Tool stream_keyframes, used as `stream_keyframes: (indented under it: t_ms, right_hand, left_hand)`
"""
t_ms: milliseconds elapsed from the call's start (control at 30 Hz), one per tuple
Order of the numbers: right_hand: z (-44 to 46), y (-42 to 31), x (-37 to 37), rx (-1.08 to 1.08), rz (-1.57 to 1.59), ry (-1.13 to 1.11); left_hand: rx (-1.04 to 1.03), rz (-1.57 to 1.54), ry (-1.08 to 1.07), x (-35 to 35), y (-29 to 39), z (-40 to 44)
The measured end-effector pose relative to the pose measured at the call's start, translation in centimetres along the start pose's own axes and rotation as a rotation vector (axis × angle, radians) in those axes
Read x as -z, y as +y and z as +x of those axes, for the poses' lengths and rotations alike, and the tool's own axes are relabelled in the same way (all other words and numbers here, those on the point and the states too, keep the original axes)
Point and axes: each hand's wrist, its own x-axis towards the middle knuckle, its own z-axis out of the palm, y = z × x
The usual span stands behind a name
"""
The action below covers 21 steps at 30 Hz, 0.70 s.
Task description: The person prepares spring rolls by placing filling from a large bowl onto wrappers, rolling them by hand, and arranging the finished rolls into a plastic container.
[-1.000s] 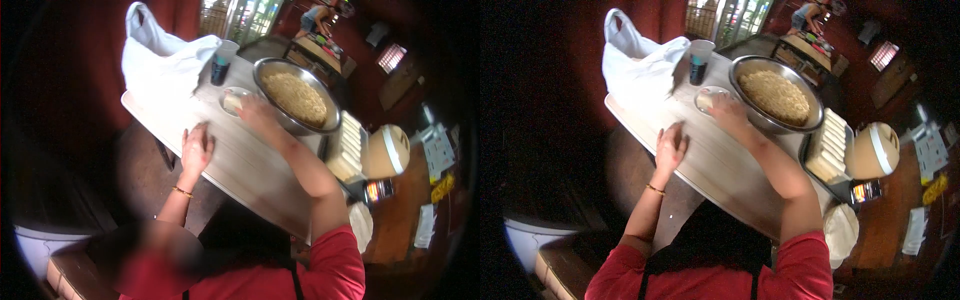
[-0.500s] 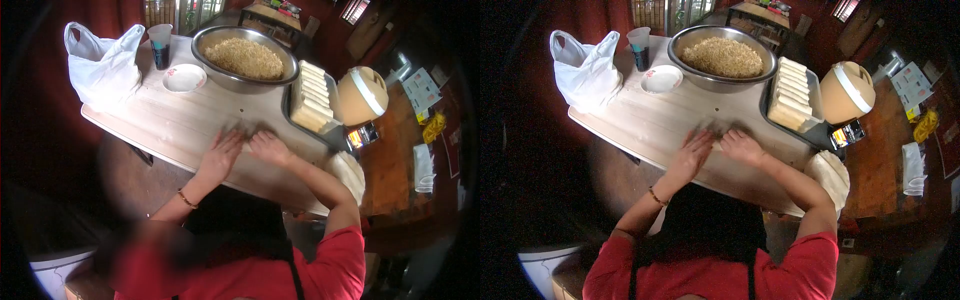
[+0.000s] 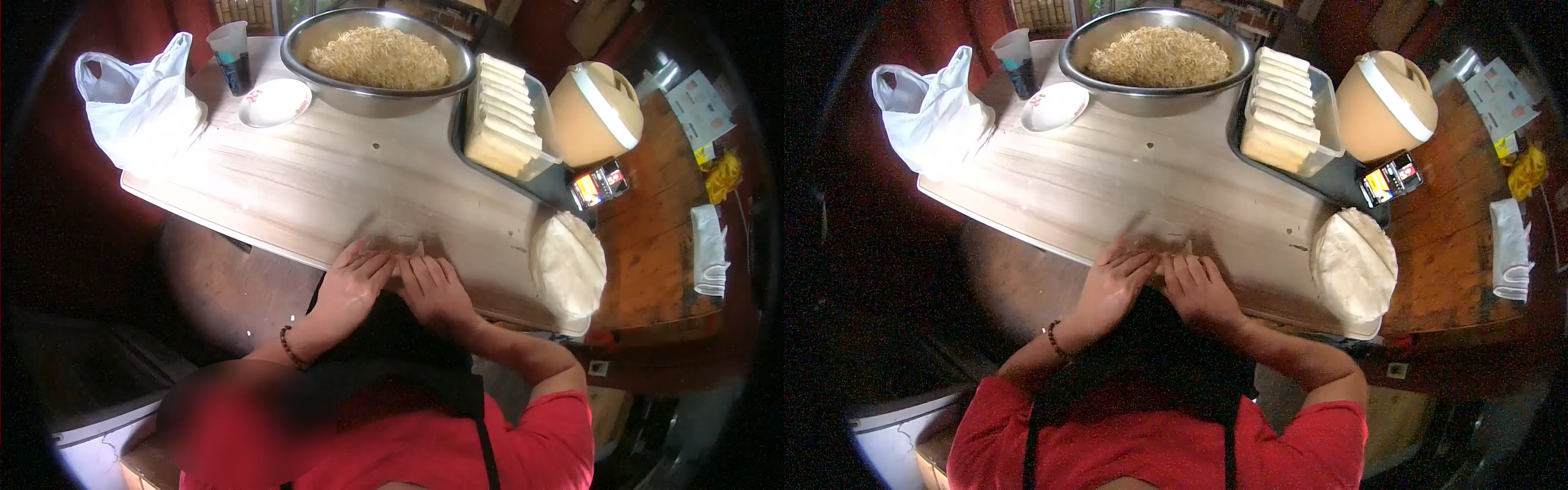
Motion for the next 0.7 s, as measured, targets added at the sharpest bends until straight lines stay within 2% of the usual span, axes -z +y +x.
stream_keyframes:
  t_ms: [167, 233, 333, 467, 533, 700]
  right_hand:
    - [-0.1, -0.6, -0.6, -0.143, 0.152, 0.02]
    - [0.8, 0.1, -1.1, -0.183, 0.221, 0.004]
    - [1.9, 1.2, -2.2, -0.213, 0.242, 0.034]
    - [2.9, 2.0, -2.9, -0.262, 0.279, 0.0]
    - [3.6, 2.5, -3.2, -0.264, 0.295, 0.024]
    - [3.5, 2.4, -3.4, -0.306, 0.399, -0.076]
  left_hand:
    - [0.04, 0.088, -0.08, -0.8, 0.2, 0.7]
    - [0.105, 0.164, 0.018, -1.8, 0.0, 1.4]
    - [0.109, 0.226, -0.017, -2.7, -1.3, 2.2]
    - [0.155, 0.199, -0.01, -3.7, -2.4, 3.0]
    - [0.223, 0.117, -0.169, -3.7, -2.8, 3.3]
    - [0.213, 0.09, -0.112, -3.8, -2.9, 3.6]
